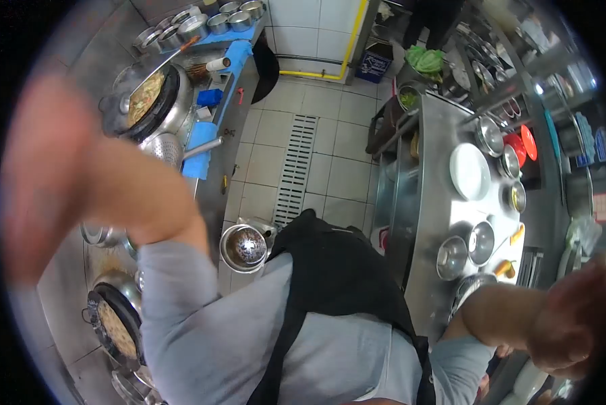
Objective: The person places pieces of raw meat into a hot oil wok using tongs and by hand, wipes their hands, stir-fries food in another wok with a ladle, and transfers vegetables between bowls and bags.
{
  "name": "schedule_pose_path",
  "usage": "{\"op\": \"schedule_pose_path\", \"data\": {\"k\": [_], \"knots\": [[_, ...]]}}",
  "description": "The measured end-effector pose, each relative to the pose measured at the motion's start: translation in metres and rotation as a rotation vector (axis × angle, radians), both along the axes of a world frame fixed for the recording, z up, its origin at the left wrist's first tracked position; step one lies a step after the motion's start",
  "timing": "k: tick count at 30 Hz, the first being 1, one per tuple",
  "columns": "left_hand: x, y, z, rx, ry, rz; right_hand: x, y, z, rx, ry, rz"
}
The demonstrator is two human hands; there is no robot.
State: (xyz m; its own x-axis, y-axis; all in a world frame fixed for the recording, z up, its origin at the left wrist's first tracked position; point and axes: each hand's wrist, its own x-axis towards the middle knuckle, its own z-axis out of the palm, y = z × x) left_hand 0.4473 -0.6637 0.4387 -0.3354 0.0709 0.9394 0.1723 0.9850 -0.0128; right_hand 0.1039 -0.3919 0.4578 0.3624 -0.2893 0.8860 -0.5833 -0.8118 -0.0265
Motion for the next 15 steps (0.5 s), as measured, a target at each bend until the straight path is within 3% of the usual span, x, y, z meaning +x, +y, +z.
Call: {"op": "schedule_pose_path", "data": {"k": [3,6,15], "knots": [[0.047,0.001,0.05,-0.26,-0.072,0.032,0.018,-0.081,0.001,-0.016,0.018,0.193],[0.06,-0.001,0.065,-0.351,-0.144,0.067,0.03,-0.156,-0.008,-0.011,-0.004,0.314],[0.034,-0.044,0.045,-0.332,-0.133,0.43,0.011,-0.358,-0.043,-0.023,-0.048,0.553]]}}
